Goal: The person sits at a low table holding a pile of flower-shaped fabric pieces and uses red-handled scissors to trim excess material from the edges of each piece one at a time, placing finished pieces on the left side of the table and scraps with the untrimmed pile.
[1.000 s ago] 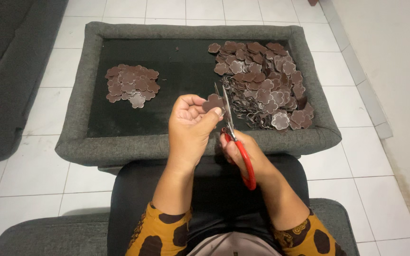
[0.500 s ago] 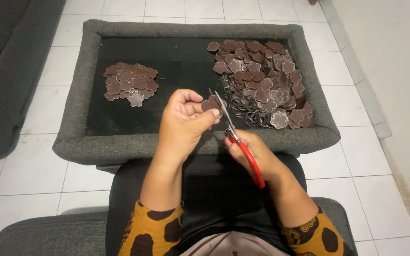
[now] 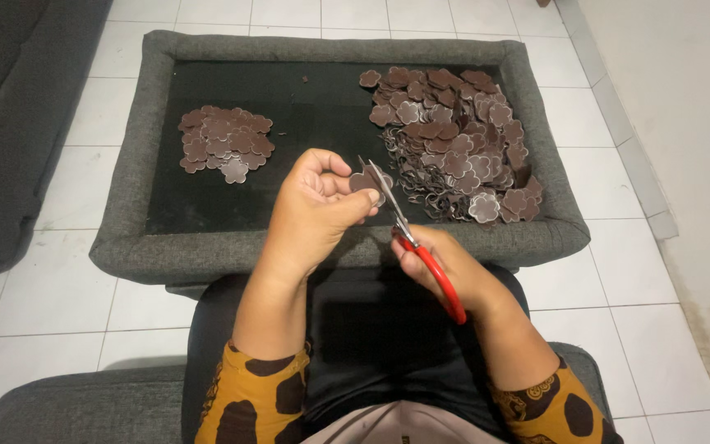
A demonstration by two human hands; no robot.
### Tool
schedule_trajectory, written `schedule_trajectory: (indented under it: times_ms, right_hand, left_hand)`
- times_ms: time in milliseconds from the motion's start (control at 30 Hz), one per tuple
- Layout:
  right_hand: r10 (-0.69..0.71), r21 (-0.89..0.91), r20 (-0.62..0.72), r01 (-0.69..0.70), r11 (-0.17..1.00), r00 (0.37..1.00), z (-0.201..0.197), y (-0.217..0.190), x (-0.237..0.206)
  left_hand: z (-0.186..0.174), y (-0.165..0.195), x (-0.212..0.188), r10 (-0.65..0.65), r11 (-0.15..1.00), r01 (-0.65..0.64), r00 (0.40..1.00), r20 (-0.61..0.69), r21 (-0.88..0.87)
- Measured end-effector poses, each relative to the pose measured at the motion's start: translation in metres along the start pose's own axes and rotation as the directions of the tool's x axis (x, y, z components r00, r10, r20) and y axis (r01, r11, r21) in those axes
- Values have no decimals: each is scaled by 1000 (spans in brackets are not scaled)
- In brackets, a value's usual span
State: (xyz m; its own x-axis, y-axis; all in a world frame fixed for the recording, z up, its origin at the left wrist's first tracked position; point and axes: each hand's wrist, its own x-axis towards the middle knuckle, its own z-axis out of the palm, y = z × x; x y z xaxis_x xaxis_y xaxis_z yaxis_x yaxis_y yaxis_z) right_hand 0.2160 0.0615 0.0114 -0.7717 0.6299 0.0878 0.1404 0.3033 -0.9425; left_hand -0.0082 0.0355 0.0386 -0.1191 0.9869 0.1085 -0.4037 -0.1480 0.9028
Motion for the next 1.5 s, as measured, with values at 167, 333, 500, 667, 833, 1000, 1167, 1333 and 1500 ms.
schedule_trajectory:
  times_ms: [167, 333, 500, 667, 833, 1000, 1167, 1333, 1500]
  right_hand:
    - [-52, 22, 37, 51, 998, 998, -3, -5, 4]
    - [-3, 68, 28, 1, 998, 1000, -1, -4, 3]
    - [5, 87, 24, -7, 996, 1000, -1, 1, 1]
    - [23, 138, 10, -24, 990, 1000, 0, 4, 1]
    - [52, 155, 4, -52, 986, 999, 1, 5, 1]
    - [-47, 32, 26, 47, 998, 999, -1, 6, 3]
    - [-41, 142, 68, 31, 989, 997, 1, 6, 1]
    - [-23, 169, 86, 8, 986, 996, 4, 7, 0]
    - [-25, 81, 36, 22, 997, 999, 3, 6, -1]
  left_hand:
    - [1, 1, 1, -24, 1000, 24, 999, 24, 7]
    - [1, 1, 1, -14, 999, 13, 1000, 14, 41]
    - [2, 1, 1, -24, 999, 23, 1000, 20, 22]
    - [3, 0, 1, -6, 1000, 6, 1000, 19, -2]
    - [1, -3, 2, -5, 1000, 6, 1000, 12, -3]
    - [0, -9, 2, -12, 1000, 12, 999, 46, 0]
    - [0, -16, 0, -68, 997, 71, 995, 78, -37]
    - [-1, -18, -3, -64, 995, 70, 994, 85, -75]
    - [-1, -17, -4, -55, 995, 60, 996, 70, -76]
